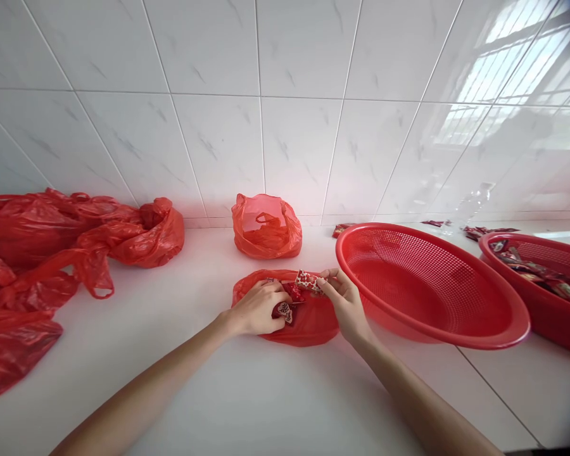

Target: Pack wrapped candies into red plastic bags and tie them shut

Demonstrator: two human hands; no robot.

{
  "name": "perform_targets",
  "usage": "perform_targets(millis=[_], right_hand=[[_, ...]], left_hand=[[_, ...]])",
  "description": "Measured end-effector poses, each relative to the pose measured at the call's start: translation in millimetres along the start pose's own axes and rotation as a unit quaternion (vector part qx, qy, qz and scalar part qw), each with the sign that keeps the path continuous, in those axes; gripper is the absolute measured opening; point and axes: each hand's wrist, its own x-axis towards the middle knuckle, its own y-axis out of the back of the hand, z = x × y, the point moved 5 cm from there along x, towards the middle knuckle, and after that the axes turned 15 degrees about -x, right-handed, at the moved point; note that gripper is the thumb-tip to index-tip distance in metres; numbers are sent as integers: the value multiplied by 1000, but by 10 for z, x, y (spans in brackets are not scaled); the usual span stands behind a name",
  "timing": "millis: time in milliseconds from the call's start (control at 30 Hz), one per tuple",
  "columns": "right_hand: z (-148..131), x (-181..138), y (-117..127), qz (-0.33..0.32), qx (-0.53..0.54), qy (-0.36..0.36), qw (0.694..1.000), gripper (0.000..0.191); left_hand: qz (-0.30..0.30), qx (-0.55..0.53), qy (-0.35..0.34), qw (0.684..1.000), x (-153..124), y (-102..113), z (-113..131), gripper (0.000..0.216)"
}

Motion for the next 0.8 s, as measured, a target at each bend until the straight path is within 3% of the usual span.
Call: perform_targets(millis=[133, 300, 467, 633, 800], right_hand=[[-4, -8, 6, 2, -28, 4, 1000, 28], [3, -7, 5, 3, -24, 9, 1000, 28], [7, -6, 6, 0, -24, 7, 1000, 25], [16, 4, -12, -19, -12, 6, 1000, 24], [33, 5, -77, -54, -58, 16, 997, 26]], left_hand=[[42, -1, -32, 999, -3, -81, 36, 44], [34, 53, -62, 996, -2, -262, 47, 33], [103, -50, -41, 993, 22, -146, -19, 35], [260, -247, 15, 933, -4, 168, -110, 25], [294, -398, 43, 868, -18, 304, -118, 20]])
